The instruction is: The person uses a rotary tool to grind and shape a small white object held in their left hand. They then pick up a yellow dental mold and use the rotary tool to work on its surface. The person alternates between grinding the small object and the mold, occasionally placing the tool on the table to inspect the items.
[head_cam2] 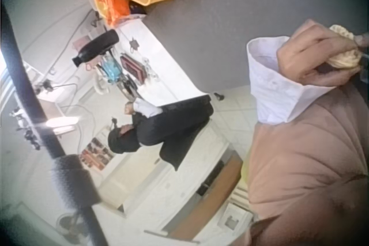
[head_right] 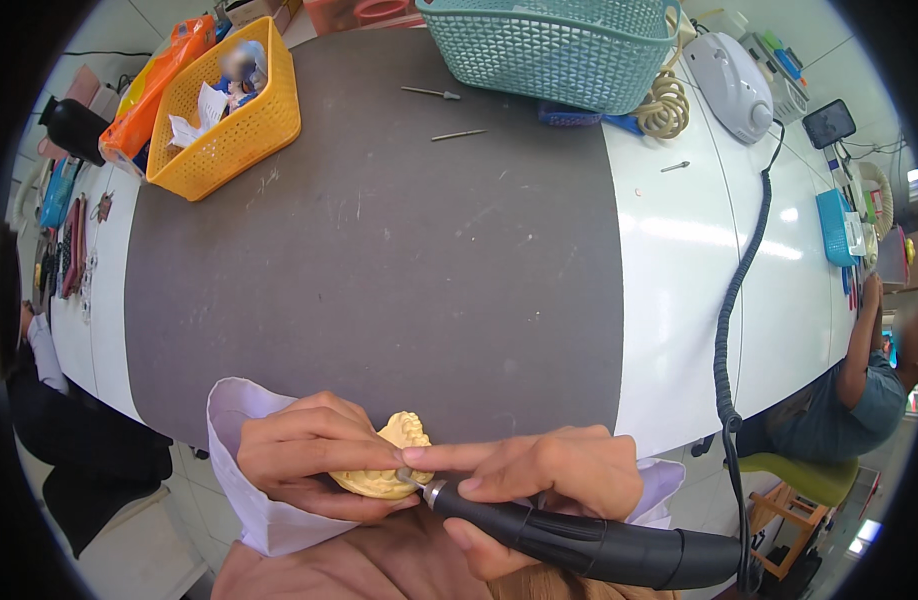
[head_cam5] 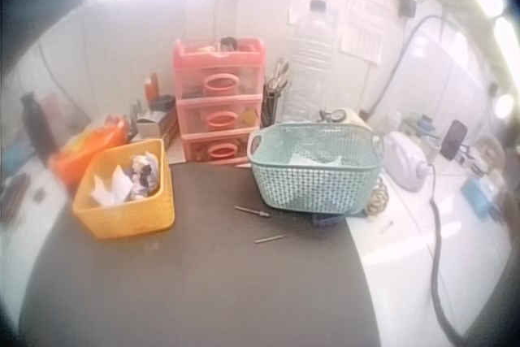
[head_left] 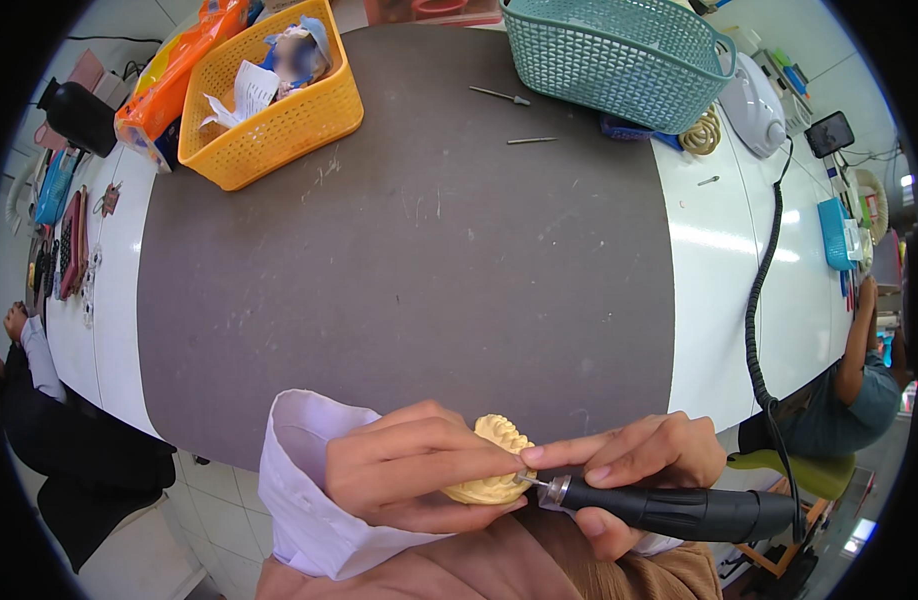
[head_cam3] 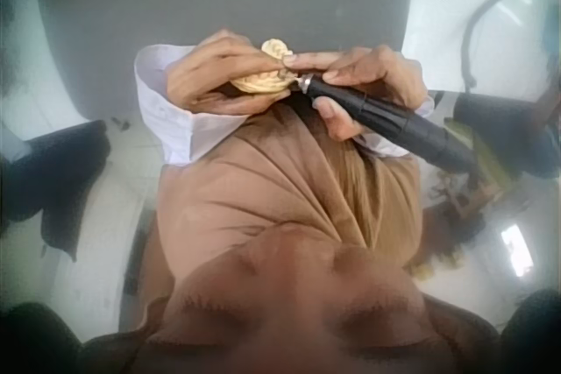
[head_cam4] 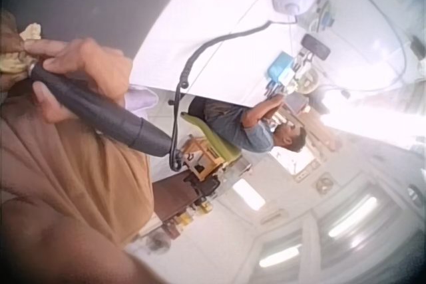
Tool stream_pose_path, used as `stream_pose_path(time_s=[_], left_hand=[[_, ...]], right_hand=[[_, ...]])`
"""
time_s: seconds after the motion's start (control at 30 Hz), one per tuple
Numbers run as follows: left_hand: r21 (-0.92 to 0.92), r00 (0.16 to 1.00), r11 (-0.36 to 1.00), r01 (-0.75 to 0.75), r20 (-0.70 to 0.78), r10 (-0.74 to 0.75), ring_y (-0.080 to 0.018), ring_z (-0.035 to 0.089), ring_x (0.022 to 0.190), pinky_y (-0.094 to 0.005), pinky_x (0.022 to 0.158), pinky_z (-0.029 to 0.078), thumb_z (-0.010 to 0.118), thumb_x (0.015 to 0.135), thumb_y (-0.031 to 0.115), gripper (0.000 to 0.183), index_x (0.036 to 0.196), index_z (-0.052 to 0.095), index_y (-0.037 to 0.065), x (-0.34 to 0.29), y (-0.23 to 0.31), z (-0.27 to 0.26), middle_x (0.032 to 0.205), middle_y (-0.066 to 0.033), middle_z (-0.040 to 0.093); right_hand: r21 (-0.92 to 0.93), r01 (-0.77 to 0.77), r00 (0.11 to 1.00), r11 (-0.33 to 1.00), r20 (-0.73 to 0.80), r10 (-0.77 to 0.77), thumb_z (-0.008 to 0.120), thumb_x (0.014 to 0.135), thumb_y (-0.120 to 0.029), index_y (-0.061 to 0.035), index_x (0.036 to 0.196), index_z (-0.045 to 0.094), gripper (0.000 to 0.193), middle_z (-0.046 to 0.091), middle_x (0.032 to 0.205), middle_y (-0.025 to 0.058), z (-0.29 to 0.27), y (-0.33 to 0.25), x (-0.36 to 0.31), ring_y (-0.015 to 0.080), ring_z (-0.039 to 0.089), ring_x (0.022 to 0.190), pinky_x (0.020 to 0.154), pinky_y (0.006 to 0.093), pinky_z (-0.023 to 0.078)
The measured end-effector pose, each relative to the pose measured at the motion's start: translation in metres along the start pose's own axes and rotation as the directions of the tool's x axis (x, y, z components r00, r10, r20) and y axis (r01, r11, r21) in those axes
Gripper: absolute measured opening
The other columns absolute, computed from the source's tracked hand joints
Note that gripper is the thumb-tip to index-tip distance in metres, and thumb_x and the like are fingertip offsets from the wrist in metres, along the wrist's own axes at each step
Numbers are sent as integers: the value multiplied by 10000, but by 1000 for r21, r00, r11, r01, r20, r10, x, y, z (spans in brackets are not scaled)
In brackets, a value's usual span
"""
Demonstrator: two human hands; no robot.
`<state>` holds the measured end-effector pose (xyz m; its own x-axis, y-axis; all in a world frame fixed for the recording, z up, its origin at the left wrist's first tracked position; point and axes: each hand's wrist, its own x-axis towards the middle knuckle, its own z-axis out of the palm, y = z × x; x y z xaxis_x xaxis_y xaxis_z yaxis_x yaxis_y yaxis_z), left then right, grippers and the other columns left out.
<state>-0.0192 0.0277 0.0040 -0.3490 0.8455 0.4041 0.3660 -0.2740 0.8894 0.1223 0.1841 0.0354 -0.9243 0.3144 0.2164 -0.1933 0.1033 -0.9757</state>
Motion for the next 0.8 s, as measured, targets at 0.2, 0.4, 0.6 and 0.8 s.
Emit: stream_pose_path(time_s=[0.2,0.4,0.6,0.8], left_hand=[[-1,1000,1000,11,11,-11,-177,593,686,-264,586,484,798,606,27,354,941,685,16,2,2,0,822,-62,651],[5,1000,1000,13,-2,-13,-179,598,692,-263,587,485,799,603,26,355,939,685,16,-1,0,-1,824,-65,651],[8,1000,1000,20,-2,-20,-178,596,681,-263,579,484,802,598,27,361,940,685,15,-2,0,-2,813,-64,649],[14,1000,1000,23,-4,-23,-174,592,681,-261,580,482,801,600,28,364,945,686,19,-2,0,-1,815,-62,649]], right_hand=[[-6,-9,1000,1000,-15,9,723,736,-108,38,759,436,323,550,673,145,1,-3,1,408,647,760,615,357,601],[10,4,997,1000,73,-4,720,736,-83,41,764,443,305,545,673,144,-3,1,3,410,645,772,626,357,601],[43,1,998,999,57,-3,738,719,-73,46,772,469,298,549,662,144,-2,3,3,420,637,790,642,358,598],[13,-10,997,1000,71,9,741,718,-84,45,766,475,300,567,668,151,-4,1,4,424,635,787,645,356,596]])
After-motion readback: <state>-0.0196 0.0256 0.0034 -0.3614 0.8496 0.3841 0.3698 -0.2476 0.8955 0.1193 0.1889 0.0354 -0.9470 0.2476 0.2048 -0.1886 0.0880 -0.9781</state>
